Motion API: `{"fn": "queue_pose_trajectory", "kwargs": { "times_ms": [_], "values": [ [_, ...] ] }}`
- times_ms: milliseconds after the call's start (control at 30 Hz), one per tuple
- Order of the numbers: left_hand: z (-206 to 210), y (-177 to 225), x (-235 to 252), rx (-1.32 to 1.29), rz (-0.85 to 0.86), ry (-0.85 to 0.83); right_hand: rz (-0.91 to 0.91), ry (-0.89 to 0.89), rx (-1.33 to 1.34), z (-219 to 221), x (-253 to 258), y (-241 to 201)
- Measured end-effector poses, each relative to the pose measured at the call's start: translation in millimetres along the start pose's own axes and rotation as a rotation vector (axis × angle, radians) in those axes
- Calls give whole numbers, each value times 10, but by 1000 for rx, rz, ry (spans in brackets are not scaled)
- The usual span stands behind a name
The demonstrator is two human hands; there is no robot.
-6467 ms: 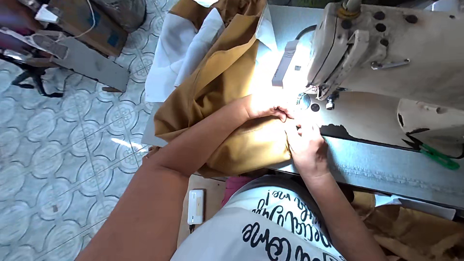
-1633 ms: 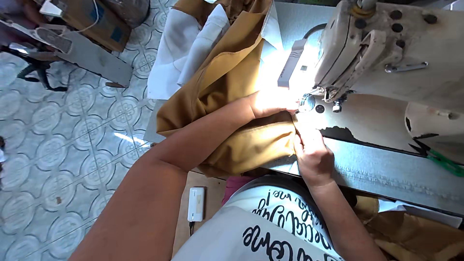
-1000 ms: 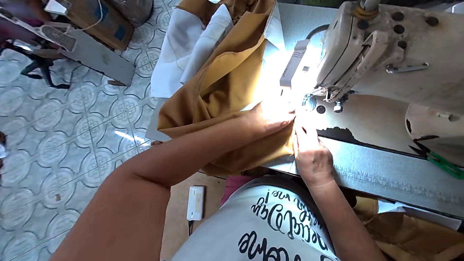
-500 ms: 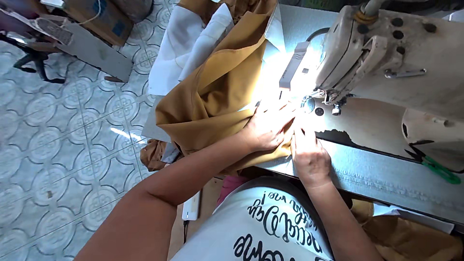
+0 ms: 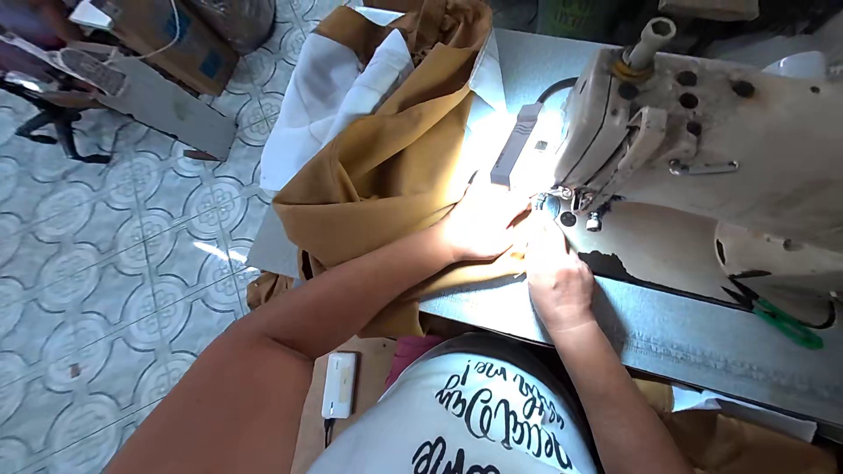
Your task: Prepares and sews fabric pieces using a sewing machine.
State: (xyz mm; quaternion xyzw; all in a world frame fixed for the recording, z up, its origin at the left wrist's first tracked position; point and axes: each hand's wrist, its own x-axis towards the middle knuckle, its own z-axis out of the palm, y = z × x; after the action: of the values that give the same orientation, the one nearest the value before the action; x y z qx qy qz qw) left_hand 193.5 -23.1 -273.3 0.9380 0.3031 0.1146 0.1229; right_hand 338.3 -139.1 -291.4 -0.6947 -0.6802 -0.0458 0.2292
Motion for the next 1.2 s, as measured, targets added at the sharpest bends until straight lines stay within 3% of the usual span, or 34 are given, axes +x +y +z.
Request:
{"fn": "queue_pose_trajectory", "kwargs": {
  "times_ms": [300,633,1033,1067,1167,1200],
  "values": [
    [-224,-86,184,-23,-23,-316,167,-115,33,-35,95,-113],
    [-196,-196,218,5,67,-294,219,-123,13,-23,138,-220],
    [-269,-174,249,7,32,-359,205,-90,16,-11,158,-216],
    [-265,-190,243,15,56,-339,206,-102,23,-14,162,-210],
    [-164,-250,149,117,260,-7,221,-103,59,-30,176,-202],
    [-236,-159,103,135,277,33,233,-95,84,-26,177,-190]
  ]
}}
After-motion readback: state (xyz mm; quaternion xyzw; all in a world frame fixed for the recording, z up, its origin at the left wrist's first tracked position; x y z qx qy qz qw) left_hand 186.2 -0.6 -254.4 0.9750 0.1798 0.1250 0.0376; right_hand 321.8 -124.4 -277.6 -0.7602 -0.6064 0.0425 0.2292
